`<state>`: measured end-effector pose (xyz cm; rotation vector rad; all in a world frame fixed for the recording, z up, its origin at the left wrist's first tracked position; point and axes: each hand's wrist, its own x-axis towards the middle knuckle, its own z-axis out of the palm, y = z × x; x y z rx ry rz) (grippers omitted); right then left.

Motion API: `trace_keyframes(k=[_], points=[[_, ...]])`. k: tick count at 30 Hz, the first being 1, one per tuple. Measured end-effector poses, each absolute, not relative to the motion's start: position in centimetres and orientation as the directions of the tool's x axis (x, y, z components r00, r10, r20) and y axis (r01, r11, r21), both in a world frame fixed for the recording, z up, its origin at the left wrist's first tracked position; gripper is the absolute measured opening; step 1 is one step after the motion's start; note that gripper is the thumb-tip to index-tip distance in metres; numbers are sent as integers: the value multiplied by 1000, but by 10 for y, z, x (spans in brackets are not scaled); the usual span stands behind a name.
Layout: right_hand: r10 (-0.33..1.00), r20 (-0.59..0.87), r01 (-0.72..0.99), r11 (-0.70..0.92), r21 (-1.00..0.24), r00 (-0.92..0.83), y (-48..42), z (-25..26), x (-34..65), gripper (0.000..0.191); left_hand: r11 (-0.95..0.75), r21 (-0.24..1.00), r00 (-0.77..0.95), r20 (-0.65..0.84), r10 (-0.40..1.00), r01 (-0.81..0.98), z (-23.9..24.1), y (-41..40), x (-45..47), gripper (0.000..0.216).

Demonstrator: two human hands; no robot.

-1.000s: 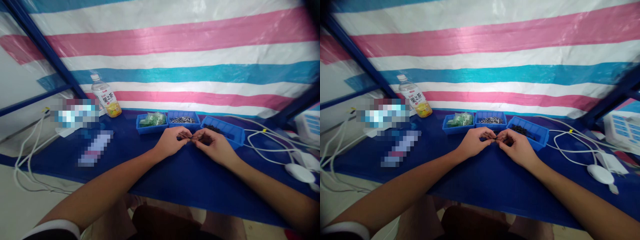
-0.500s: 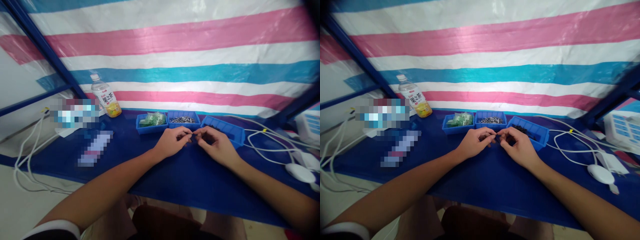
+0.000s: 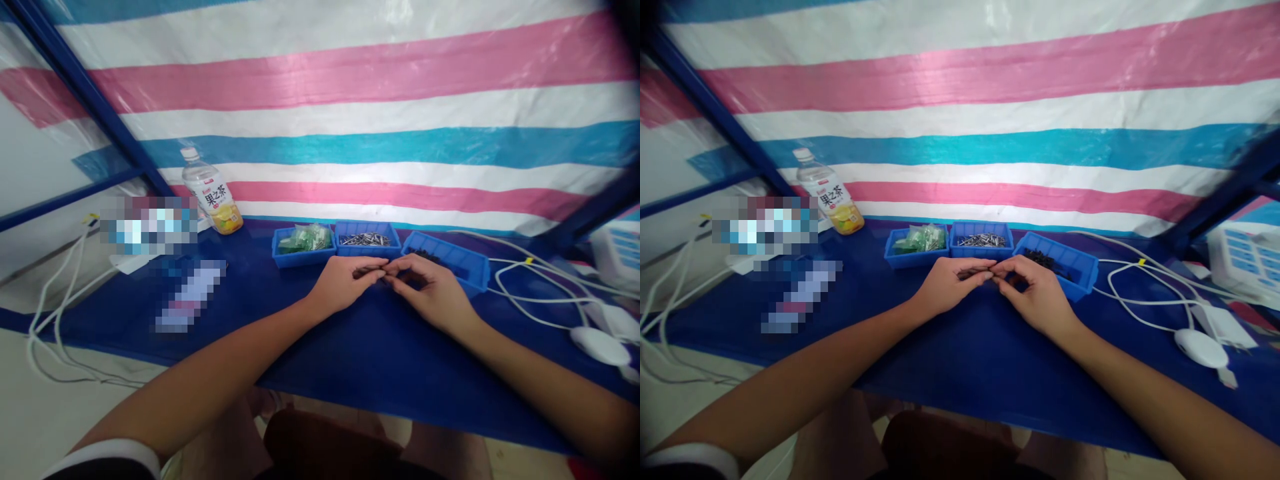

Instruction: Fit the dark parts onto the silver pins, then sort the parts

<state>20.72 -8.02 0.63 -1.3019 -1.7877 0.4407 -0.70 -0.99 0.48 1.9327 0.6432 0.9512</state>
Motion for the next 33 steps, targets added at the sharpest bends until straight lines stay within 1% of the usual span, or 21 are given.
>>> trace_keyframes(k=[2, 5, 7, 12, 17, 20, 24, 27, 29, 33], points=[[910, 405, 596, 372, -712, -84, -81, 7, 207, 15, -462, 885, 566, 358, 743, 47, 5, -10, -7, 37], [929, 365, 591, 329, -736, -62, -82, 7, 206, 20, -407, 911, 534, 315, 785, 61, 7, -11, -7, 53], [942, 334, 578, 290, -763, -32, -82, 7, 205, 22, -370, 927, 505, 288, 814, 68, 7, -11, -6, 58], [945, 326, 530, 266, -805, 22, -81, 2, 206, 28, -364, 932, 513, 313, 799, -1, 2, -9, -5, 50], [933, 356, 522, 325, -789, -43, -81, 3, 206, 37, -386, 923, 526, 328, 785, 0, -3, -8, -3, 43], [924, 372, 565, 353, -746, -86, -82, 6, 205, 28, -384, 923, 547, 335, 767, -27, -5, -7, -3, 36], [928, 368, 638, 316, -702, -54, -82, 6, 206, 18, -404, 915, 547, 345, 762, -15, -6, -6, -4, 32], [943, 332, 650, 258, -715, -10, -80, 5, 208, 18, -443, 896, 524, 366, 769, 25, -3, -5, -5, 32], [955, 297, 649, 240, -722, -22, -79, 4, 208, 19, -457, 889, 512, 376, 772, 37, -1, -5, -5, 33], [961, 265, 658, 252, -710, -82, -79, 4, 207, 22, -426, 904, 521, 378, 765, -30, 1, -7, -4, 34]])
